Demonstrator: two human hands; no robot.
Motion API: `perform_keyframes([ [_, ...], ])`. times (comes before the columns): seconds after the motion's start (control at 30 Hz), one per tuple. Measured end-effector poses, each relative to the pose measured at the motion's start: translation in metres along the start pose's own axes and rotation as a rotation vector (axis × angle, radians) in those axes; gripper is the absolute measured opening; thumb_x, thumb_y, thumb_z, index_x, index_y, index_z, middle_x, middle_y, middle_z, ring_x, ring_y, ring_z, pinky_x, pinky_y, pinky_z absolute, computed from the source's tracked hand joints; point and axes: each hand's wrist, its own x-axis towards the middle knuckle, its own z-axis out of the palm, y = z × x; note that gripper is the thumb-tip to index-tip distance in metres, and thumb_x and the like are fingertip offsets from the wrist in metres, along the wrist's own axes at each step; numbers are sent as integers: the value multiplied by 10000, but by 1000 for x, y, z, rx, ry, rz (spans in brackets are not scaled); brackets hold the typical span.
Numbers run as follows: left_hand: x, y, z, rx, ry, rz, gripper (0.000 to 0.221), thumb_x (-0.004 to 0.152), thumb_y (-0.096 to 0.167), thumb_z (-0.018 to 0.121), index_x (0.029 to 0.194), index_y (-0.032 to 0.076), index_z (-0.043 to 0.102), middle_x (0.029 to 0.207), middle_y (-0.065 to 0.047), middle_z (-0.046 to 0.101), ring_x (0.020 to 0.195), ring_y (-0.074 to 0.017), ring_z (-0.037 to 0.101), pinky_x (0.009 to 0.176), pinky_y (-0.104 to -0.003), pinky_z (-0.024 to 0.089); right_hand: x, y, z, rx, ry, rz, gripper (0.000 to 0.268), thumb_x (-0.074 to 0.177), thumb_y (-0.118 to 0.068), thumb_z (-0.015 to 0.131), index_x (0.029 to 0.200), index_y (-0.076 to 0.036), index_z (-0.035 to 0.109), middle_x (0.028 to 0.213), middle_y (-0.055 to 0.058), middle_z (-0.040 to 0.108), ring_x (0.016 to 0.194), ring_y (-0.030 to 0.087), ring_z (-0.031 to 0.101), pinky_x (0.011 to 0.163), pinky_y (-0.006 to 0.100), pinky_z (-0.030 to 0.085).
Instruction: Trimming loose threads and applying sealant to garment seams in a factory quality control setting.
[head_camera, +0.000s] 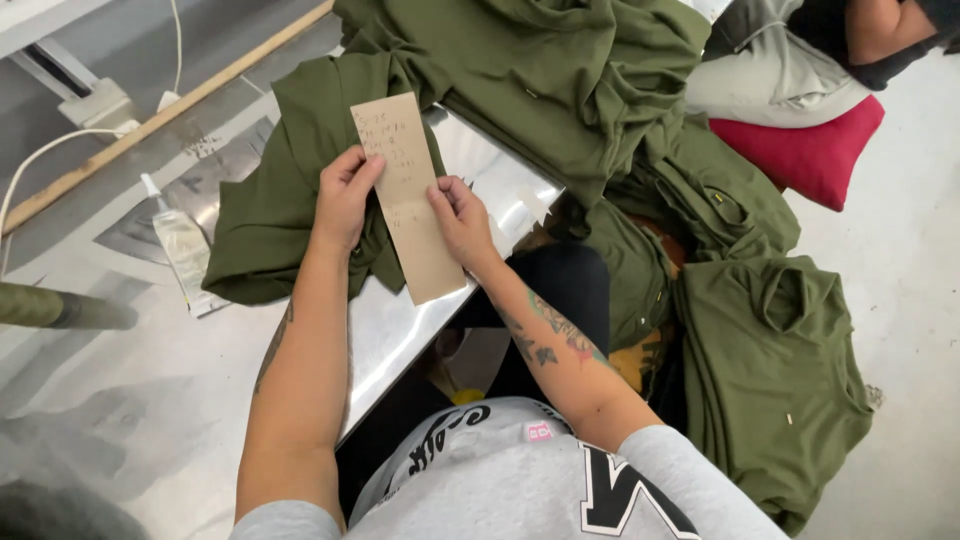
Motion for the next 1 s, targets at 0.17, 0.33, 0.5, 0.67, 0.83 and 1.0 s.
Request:
perform_keyframes([
  [0.17,-1,3,1,-16,2,1,129,1019,154,689,900,107,674,806,62,577,792,-62,508,782,-246,475,2,-4,1,40,-15,-32,212,1065,-290,587,1039,-98,675,757,36,699,681,117,622,638,271,567],
  [0.33,7,-21,-8,-31,5,-2,168,1040,157,662,878,114,665,788,56,581,791,-58,516,790,-234,470,2,-3,2,45,-19,-39,214,1066,-292,583,1033,-101,675,754,31,699,680,107,627,639,264,568],
  [0.5,-4,21,7,-89,8,-46,304,1095,300,558,913,115,716,832,35,659,799,-87,552,861,-274,527,2,9,-1,70,-22,6,217,1063,-303,582,1041,-105,668,761,30,693,672,114,625,637,256,567],
  [0.67,6,-21,-8,42,-31,8,92,1034,153,683,970,104,728,792,50,609,801,-53,536,794,-236,493,1,-11,2,87,-1,1,239,1065,-312,568,1052,-93,662,772,54,707,672,128,639,631,264,580],
  [0.83,6,-14,-9,58,-39,-16,123,1030,174,665,929,107,687,839,54,616,821,-62,534,792,-236,487,0,-16,0,141,-52,61,273,993,-324,639,1100,-73,649,928,77,717,797,158,679,721,298,615],
  [1.0,8,-23,-13,53,-53,11,140,1033,218,646,947,107,656,933,43,648,891,-63,556,824,-244,482,1,-2,4,72,-53,120,425,860,-367,757,1160,-82,665,1144,72,735,986,171,707,811,309,630],
])
